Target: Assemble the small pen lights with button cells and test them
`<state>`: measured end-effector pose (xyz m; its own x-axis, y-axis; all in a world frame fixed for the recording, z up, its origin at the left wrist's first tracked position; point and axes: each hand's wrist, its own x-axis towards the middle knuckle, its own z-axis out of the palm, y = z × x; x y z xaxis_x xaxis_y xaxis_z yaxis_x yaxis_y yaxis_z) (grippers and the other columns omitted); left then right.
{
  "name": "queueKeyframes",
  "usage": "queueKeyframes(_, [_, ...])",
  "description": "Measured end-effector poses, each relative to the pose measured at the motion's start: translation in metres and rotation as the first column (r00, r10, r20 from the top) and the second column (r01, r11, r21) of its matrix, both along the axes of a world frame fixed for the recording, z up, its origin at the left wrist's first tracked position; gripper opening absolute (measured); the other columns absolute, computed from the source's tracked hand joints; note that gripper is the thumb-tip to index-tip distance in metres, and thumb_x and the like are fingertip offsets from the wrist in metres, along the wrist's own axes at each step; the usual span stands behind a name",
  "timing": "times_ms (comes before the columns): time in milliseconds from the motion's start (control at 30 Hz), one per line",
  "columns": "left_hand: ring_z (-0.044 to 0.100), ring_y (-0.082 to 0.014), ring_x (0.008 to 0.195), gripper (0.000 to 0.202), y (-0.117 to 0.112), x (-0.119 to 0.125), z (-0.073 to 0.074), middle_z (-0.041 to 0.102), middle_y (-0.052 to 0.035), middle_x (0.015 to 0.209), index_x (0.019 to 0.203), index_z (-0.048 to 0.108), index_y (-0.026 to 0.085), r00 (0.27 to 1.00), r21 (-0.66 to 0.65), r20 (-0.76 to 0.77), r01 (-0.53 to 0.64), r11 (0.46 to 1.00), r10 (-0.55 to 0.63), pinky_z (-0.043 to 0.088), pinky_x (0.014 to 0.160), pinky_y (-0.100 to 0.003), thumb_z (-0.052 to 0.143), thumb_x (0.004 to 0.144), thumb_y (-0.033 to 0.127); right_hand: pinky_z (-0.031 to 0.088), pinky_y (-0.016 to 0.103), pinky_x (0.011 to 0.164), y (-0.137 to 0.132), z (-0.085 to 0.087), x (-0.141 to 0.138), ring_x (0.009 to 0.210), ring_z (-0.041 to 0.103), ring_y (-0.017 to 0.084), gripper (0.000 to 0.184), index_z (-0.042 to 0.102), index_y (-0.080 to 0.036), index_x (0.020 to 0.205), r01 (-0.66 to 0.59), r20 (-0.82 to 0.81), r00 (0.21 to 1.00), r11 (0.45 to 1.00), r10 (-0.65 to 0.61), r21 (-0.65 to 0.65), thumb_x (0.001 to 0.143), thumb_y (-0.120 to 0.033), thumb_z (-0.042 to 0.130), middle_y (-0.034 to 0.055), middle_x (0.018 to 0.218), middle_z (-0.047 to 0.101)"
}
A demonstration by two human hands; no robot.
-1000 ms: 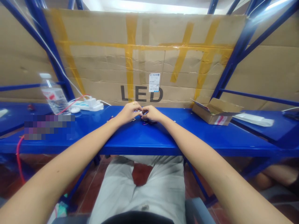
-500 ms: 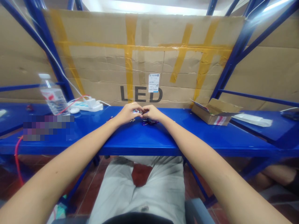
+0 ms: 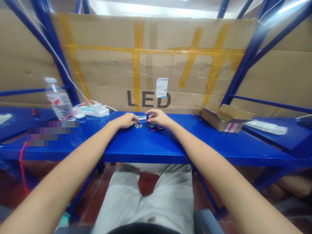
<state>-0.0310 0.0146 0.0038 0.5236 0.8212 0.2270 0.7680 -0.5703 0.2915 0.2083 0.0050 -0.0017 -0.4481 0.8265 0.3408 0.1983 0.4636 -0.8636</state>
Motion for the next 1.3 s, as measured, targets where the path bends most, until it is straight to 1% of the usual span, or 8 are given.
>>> queueKeyframes(100, [0.069,-0.0221,0.091,0.023,0.002,0.002,-0.001,0.078,-0.0062,0.098,0.089,0.08,0.023,1.0,-0.015,0.015,0.012,1.0,-0.012,0.049,0.086,-0.027,0.063,0.073,0.019,0.054,0.031,0.08,0.0,-0.001,-0.001,0.081,0.069,0.017,0.032,0.067,-0.015,0.094,-0.06,-0.022,0.998,0.998,0.06,-0.005,0.064,-0.005,0.075,0.0023,0.081,0.073])
queueKeyframes(233, [0.067,-0.0205,0.081,0.016,0.006,0.0,-0.002,0.076,-0.004,0.083,0.08,0.077,0.022,0.999,-0.015,-0.027,-0.033,0.999,0.033,0.049,0.078,-0.026,0.063,0.073,0.019,0.052,0.032,0.083,-0.002,-0.003,-0.003,0.08,0.066,0.016,0.021,0.068,-0.015,0.081,-0.088,0.112,0.991,0.99,0.075,0.108,0.062,-0.009,0.074,0.0009,0.08,0.071])
queueKeyframes(300, [0.067,-0.0203,0.081,0.016,0.007,-0.003,-0.003,0.076,-0.0036,0.082,0.082,0.076,0.022,0.998,-0.023,-0.021,-0.056,0.998,0.056,0.049,0.076,-0.026,0.064,0.072,0.019,0.051,0.032,0.085,-0.003,-0.003,-0.003,0.081,0.064,0.016,0.019,0.069,-0.016,0.079,-0.094,0.164,0.984,0.981,0.066,0.172,0.061,-0.01,0.074,-0.0001,0.08,0.07])
queueKeyframes(400, [0.067,-0.0206,0.084,0.02,0.009,-0.007,-0.004,0.077,-0.0046,0.087,0.086,0.077,0.023,0.998,-0.03,0.008,-0.069,0.997,0.069,0.048,0.076,-0.026,0.065,0.07,0.02,0.051,0.032,0.086,-0.004,-0.003,-0.004,0.082,0.063,0.016,0.018,0.069,-0.016,0.079,-0.104,0.207,0.977,0.973,0.06,0.208,0.062,-0.011,0.072,-0.0004,0.081,0.069])
queueKeyframes(733, [0.064,-0.0193,0.072,0.008,0.007,-0.01,0.006,0.073,-0.0026,0.074,0.072,0.073,0.022,0.995,-0.079,-0.032,-0.098,0.992,0.096,0.046,0.067,-0.026,0.071,0.064,0.019,0.05,0.03,0.08,-0.004,-0.003,-0.004,0.079,0.064,0.015,0.018,0.068,-0.017,0.079,-0.059,0.249,0.969,0.976,0.005,0.209,0.063,-0.01,0.071,-0.0008,0.08,0.069])
queueKeyframes(900, [0.064,-0.0185,0.07,0.008,0.003,-0.011,0.008,0.074,-0.0024,0.074,0.071,0.073,0.022,0.993,-0.076,-0.026,-0.119,0.99,0.117,0.047,0.063,-0.025,0.07,0.064,0.022,0.051,0.029,0.076,-0.006,-0.002,-0.004,0.076,0.063,0.015,0.018,0.067,-0.017,0.078,-0.048,0.25,0.968,0.984,0.004,0.17,0.062,-0.01,0.071,-0.0013,0.078,0.068])
queueKeyframes(1100, [0.066,-0.0193,0.071,0.009,0.001,-0.01,0.011,0.075,-0.0032,0.076,0.066,0.072,0.022,0.995,-0.063,-0.072,-0.08,0.995,0.075,0.049,0.065,-0.026,0.066,0.063,0.017,0.05,0.029,0.076,-0.007,-0.002,-0.003,0.075,0.063,0.014,0.017,0.066,-0.017,0.077,-0.043,0.265,0.964,0.986,-0.002,0.164,0.063,-0.007,0.069,-0.0013,0.077,0.068])
queueKeyframes(1300, [0.066,-0.0183,0.068,0.01,-0.003,-0.008,0.01,0.075,-0.003,0.077,0.067,0.069,0.022,0.99,-0.03,-0.08,-0.117,0.993,0.114,0.048,0.063,-0.026,0.065,0.063,0.014,0.05,0.029,0.076,-0.004,-0.004,-0.002,0.074,0.062,0.015,0.017,0.065,-0.016,0.079,-0.045,0.262,0.965,0.984,-0.001,0.171,0.064,-0.009,0.07,-0.0013,0.076,0.068])
